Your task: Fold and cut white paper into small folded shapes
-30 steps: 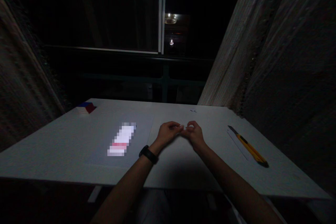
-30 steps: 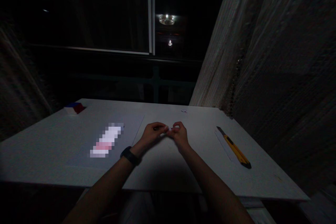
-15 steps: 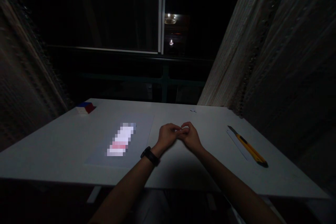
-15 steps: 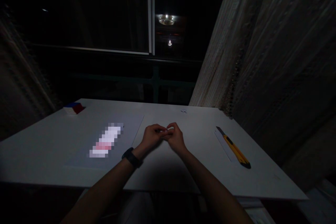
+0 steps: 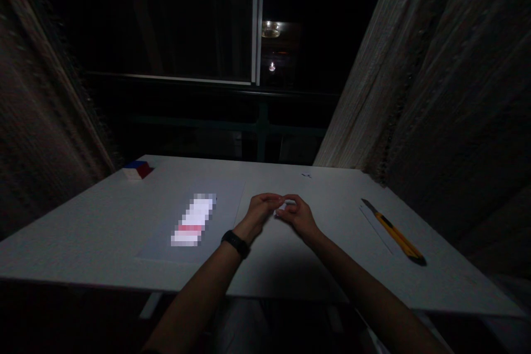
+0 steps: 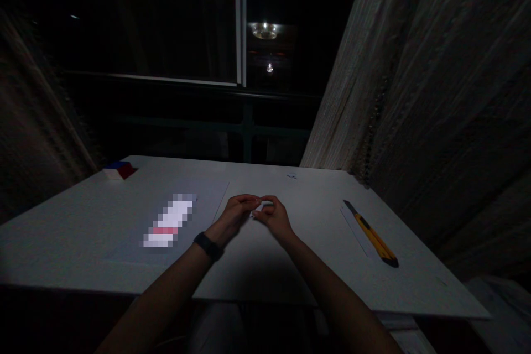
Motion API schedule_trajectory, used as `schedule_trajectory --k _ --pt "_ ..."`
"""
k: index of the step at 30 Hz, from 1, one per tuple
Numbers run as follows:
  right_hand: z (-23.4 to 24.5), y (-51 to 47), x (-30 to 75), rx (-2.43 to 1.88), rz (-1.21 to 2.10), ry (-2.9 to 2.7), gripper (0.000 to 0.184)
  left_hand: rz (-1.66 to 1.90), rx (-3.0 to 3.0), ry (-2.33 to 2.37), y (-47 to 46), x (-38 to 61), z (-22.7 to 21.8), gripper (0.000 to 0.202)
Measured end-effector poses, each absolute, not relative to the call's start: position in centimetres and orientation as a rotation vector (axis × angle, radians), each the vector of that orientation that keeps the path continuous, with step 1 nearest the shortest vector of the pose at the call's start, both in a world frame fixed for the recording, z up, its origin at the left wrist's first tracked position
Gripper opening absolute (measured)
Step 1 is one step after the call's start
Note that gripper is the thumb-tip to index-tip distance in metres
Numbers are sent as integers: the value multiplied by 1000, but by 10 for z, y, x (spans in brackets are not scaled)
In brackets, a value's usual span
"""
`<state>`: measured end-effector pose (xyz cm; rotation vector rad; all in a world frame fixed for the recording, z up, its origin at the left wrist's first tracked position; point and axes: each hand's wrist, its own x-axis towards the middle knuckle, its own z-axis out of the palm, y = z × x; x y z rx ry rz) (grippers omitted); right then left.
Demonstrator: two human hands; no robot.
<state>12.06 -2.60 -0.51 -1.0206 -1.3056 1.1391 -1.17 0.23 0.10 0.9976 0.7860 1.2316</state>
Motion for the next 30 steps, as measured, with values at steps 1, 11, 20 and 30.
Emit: schedule_trajectory --k 1,11,20,30 --pt "-5 -26 121 -1025 1140 -1295 53 1220 1020 782 2 -11 1 27" --pt "-4 -26 125 -1062 1108 -1323 53 1147 1670 1162 0 -10 4 39" --pt "-8 -27 120 -1045 1133 -1381 45 1302 1403 1129 5 -10 0 41" --pt "-7 -27 120 -1163 1078 -1460 43 1242 1388 982 0 -8 6 39"
